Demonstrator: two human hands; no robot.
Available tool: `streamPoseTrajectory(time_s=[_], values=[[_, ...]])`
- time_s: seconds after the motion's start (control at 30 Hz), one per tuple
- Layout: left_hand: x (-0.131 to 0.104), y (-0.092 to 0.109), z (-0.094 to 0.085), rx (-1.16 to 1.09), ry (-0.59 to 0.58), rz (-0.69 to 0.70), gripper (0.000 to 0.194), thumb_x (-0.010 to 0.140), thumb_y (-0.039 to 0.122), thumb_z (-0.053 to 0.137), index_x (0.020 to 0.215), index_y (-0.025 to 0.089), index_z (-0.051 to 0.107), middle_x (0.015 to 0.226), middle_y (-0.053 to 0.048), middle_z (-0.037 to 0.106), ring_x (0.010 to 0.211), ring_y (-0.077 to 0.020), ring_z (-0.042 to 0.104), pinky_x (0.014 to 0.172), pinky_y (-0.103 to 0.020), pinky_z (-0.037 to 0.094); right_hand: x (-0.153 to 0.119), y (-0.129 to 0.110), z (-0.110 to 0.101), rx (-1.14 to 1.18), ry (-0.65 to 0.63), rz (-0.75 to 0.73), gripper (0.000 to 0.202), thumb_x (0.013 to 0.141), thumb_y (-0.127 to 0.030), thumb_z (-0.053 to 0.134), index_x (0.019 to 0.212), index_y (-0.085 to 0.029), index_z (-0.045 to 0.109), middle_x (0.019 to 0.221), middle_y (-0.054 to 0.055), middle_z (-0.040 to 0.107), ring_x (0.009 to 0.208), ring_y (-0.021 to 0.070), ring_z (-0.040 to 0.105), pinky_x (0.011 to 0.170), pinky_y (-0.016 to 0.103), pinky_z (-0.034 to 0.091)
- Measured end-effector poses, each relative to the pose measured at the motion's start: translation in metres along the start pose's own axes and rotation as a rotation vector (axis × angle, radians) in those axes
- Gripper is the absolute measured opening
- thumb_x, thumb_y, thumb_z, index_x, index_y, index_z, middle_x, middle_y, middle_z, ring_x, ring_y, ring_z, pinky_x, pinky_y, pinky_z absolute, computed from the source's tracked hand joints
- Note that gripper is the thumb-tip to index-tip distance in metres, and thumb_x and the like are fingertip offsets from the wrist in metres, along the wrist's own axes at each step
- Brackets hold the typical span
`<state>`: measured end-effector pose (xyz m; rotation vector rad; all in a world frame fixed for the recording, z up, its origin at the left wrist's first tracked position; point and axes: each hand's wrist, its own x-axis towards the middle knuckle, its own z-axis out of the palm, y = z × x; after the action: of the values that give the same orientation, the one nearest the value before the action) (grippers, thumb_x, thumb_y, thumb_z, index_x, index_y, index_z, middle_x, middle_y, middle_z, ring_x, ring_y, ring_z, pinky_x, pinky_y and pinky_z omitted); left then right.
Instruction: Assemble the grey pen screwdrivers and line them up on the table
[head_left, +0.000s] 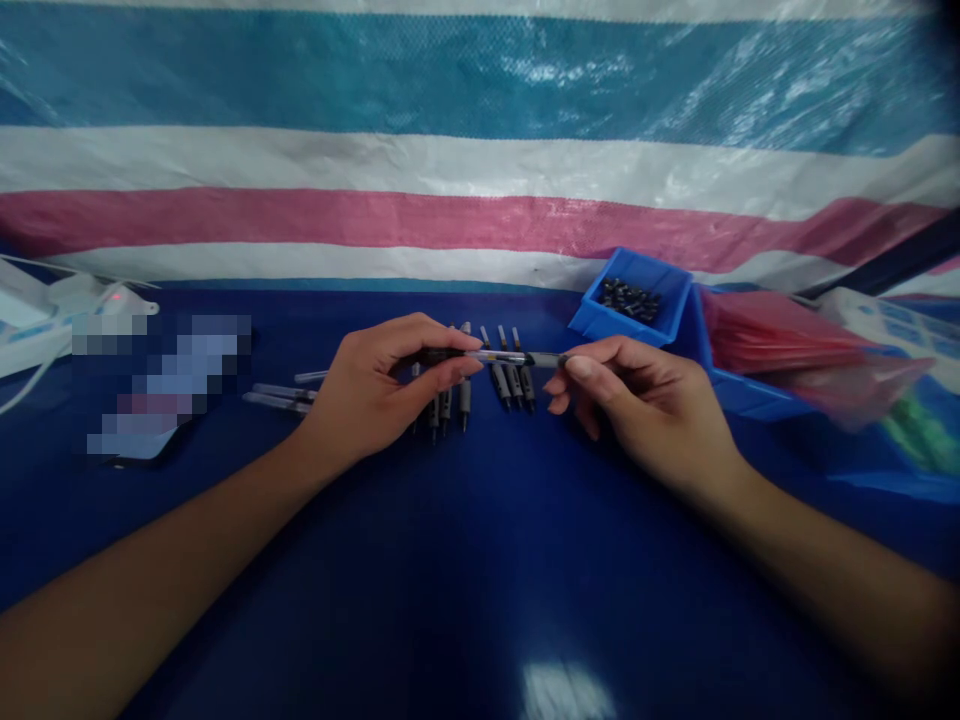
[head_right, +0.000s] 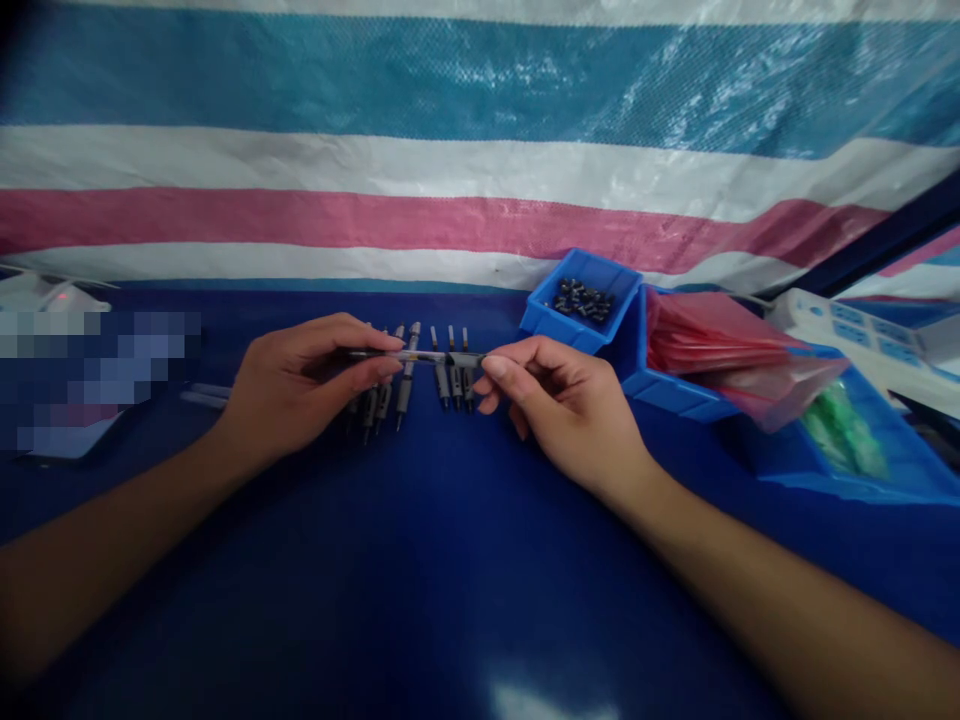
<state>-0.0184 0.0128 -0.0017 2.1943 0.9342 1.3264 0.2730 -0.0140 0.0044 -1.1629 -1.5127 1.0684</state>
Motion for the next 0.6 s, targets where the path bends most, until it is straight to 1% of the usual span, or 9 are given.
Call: streamPoseTrajectory(time_s=[0.07,0.1,0.2,0.27,0.33,0.4,0.43,0.5,0.6], values=[[-0.001,0.001,0.0,0.003,-0.013,0.02,0.013,0.107,0.03,0.089,0.119,0.028,0.089,0.108,-0.003,0.086,0.095,-0.0191,0.08,0.079,-0.031,0.066,0.0,-0.002,0.0,-0.013,-0.024,0.021,0.049,0.107,-0.066,0.081,0.085,-0.022,0.082,0.071,0.004,0.079,0.049,0.011,0.058,0.044,0.025,0.043],[-0.001,0.001,0.001,-0.01,-0.013,0.023,0.013,0.106,0.03,0.089,0.12,0.028,0.089,0.109,-0.003,0.086,0.096,-0.0189,0.08,0.079,-0.031,0.066,0.0,-0.003,0.0,-0.015,-0.032,0.022,0.053,0.107,-0.069,0.079,0.082,-0.022,0.081,0.068,0.003,0.077,0.05,0.0115,0.059,0.045,0.025,0.043],[-0.002,0.001,0.002,-0.125,0.011,-0.065,0.018,0.107,0.029,0.088,0.125,0.026,0.086,0.109,-0.003,0.088,0.091,-0.018,0.084,0.078,-0.029,0.07,-0.001,-0.003,0.0,-0.02,-0.027,0.009,0.054,0.108,-0.07,0.078,0.082,-0.023,0.082,0.068,0.004,0.076,0.053,0.0128,0.062,0.048,0.026,0.046],[-0.001,0.001,0.003,-0.204,0.041,-0.147,0.018,0.108,0.028,0.088,0.124,0.023,0.084,0.101,-0.003,0.088,0.085,-0.0176,0.085,0.074,-0.028,0.072,-0.001,0.0,0.0,-0.01,0.001,-0.006,0.044,0.106,-0.064,0.084,0.09,-0.024,0.084,0.072,0.003,0.078,0.052,0.0121,0.06,0.046,0.026,0.045],[0.001,0.0,0.004,-0.241,0.063,-0.184,0.013,0.108,0.026,0.087,0.12,0.022,0.084,0.093,-0.002,0.087,0.081,-0.0174,0.086,0.074,-0.027,0.074,-0.001,0.003,0.0,0.008,0.031,-0.038,0.029,0.101,-0.053,0.093,0.104,-0.025,0.086,0.079,0.002,0.081,0.052,0.0119,0.06,0.046,0.027,0.046],[0.002,-0.002,0.003,-0.263,0.069,-0.193,0.01,0.108,0.024,0.087,0.118,0.022,0.084,0.093,-0.002,0.087,0.082,-0.0172,0.086,0.077,-0.028,0.075,-0.001,0.006,0.0,0.006,0.061,-0.08,0.028,0.096,-0.043,0.099,0.116,-0.027,0.088,0.084,0.001,0.082,0.055,0.0129,0.064,0.049,0.028,0.051],[0.003,-0.003,0.003,-0.275,0.068,-0.191,0.01,0.108,0.023,0.087,0.117,0.022,0.084,0.094,-0.002,0.088,0.082,-0.0171,0.086,0.078,-0.028,0.075,-0.001,0.008,0.0,-0.006,0.076,-0.1,0.028,0.095,-0.039,0.101,0.118,-0.028,0.089,0.087,0.001,0.082,0.057,0.0133,0.065,0.05,0.028,0.053],[0.002,-0.005,0.002,-0.287,0.057,-0.189,0.01,0.108,0.023,0.087,0.118,0.023,0.085,0.096,-0.002,0.088,0.084,-0.0173,0.086,0.08,-0.03,0.075,-0.001,0.009,0.0,-0.028,0.109,-0.124,0.026,0.092,-0.035,0.102,0.115,-0.028,0.091,0.092,0.002,0.083,0.06,0.0135,0.067,0.052,0.029,0.055],[0.001,-0.008,0.001,-0.257,0.04,-0.181,0.012,0.108,0.024,0.087,0.12,0.023,0.085,0.096,-0.002,0.088,0.086,-0.0182,0.086,0.082,-0.031,0.075,-0.001,0.007,0.0,-0.012,0.129,-0.112,0.024,0.092,-0.034,0.102,0.113,-0.028,0.091,0.089,0.001,0.083,0.059,0.0135,0.067,0.052,0.029,0.057]])
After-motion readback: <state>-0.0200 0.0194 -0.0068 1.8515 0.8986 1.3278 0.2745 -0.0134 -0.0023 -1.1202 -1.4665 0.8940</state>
